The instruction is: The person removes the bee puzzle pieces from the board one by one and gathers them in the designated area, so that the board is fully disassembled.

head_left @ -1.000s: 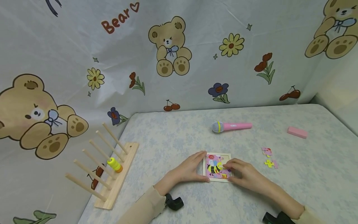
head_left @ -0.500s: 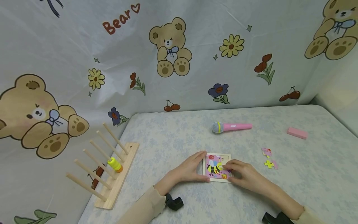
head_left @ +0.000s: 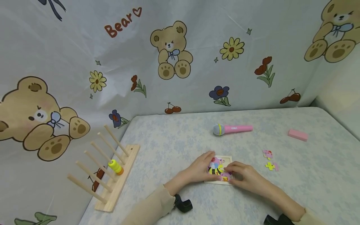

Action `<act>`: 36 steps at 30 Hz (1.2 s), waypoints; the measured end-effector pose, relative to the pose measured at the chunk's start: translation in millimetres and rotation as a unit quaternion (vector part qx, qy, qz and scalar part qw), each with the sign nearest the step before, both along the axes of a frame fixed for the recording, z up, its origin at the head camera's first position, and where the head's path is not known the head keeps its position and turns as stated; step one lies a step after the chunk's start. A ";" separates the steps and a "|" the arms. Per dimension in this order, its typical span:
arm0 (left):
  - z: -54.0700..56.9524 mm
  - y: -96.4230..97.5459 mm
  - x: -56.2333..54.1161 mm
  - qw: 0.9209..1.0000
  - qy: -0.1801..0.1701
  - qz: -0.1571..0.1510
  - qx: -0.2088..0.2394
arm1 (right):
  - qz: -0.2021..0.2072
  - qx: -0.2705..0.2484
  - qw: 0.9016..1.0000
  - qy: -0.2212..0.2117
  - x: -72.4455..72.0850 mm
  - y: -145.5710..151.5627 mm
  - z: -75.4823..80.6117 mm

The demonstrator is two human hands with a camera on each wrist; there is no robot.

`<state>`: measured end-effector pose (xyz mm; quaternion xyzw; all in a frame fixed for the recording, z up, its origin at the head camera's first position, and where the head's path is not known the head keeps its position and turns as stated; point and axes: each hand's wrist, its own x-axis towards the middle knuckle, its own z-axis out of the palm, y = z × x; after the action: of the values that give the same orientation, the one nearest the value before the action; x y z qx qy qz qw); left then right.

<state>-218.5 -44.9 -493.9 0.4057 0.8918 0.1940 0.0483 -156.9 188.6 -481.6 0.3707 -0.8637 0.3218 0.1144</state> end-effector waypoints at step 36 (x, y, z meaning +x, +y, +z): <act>-3.5 -29.2 3.4 0.997 -0.062 0.020 0.034 | -0.132 -0.058 0.978 -0.150 35.9 119.7 25.0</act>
<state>-215.1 -74.1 -497.4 0.3759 0.8881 0.2502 0.0861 -120.9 308.3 -456.6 0.1933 -0.8923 0.4053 0.0459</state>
